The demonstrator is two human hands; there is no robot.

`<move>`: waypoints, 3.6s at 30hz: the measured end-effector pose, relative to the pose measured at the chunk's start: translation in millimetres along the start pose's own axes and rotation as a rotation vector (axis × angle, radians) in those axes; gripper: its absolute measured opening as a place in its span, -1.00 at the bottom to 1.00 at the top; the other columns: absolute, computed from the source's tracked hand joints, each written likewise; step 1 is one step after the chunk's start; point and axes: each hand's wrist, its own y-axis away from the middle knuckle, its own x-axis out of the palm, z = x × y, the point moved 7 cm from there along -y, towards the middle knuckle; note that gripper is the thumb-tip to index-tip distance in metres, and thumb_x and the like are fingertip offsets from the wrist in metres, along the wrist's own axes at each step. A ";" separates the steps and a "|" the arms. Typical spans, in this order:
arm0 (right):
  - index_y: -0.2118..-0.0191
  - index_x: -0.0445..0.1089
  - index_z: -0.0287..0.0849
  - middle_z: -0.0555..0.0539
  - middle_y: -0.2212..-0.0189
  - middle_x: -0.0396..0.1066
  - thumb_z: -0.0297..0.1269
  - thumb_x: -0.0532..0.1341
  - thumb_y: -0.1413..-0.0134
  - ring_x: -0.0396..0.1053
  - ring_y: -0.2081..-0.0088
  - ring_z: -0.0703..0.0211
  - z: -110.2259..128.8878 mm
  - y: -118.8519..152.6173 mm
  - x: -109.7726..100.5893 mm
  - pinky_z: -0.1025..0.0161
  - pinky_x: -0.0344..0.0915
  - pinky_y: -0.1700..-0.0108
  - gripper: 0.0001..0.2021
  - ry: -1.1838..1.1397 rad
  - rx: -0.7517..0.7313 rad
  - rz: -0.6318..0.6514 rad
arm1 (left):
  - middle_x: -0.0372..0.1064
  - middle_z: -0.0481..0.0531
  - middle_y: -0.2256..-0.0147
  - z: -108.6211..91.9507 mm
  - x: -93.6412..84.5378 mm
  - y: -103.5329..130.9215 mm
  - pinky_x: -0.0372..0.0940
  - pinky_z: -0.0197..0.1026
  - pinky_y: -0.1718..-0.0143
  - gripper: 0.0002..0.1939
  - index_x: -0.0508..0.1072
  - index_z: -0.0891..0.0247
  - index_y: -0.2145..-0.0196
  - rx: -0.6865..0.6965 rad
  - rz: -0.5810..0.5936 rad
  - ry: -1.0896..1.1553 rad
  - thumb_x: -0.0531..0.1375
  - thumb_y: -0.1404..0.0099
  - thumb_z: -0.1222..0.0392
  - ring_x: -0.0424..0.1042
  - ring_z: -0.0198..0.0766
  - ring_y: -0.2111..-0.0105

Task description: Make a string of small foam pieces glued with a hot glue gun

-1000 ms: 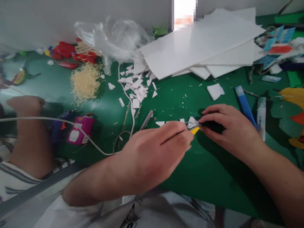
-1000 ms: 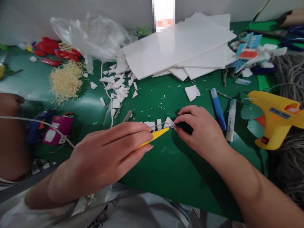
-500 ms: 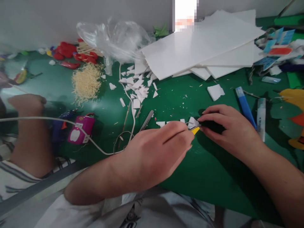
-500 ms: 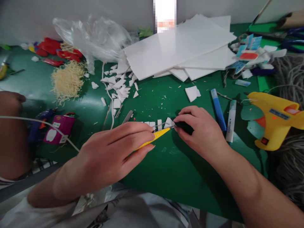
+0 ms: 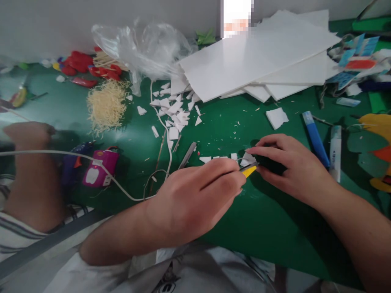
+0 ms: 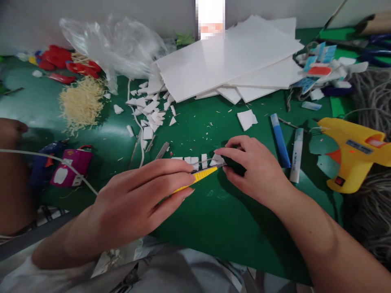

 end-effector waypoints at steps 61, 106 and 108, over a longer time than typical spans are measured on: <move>0.11 0.46 -0.05 -0.16 0.10 0.50 -0.19 0.27 -0.17 0.48 0.16 -0.06 8.1 0.7 2.6 -0.06 0.42 0.13 -0.81 0.110 0.037 -0.052 | 0.59 -0.04 0.11 6.0 -13.2 9.2 0.47 -0.41 -0.04 -0.88 0.52 0.26 0.10 -0.116 0.006 -0.047 0.23 -0.43 0.35 0.57 -0.40 0.07; 0.20 0.43 -0.11 -0.18 0.14 0.50 -0.18 0.26 -0.18 0.46 0.21 0.00 12.8 0.6 0.5 0.03 0.39 0.17 -0.86 0.155 -0.009 -0.080 | 0.60 -0.09 0.12 3.2 -20.1 7.3 0.40 -0.50 -0.10 -0.86 0.50 0.24 0.12 -0.133 -0.023 0.005 0.23 -0.40 0.38 0.59 -0.46 0.11; 0.19 0.42 -0.11 -0.19 0.13 0.50 -0.17 0.26 -0.19 0.46 0.20 -0.01 12.5 0.9 1.5 0.02 0.40 0.17 -0.85 0.163 -0.008 -0.074 | 0.60 -0.08 0.11 3.8 -22.2 7.0 0.43 -0.48 -0.07 -0.85 0.50 0.23 0.10 -0.141 -0.018 -0.007 0.24 -0.40 0.36 0.60 -0.43 0.14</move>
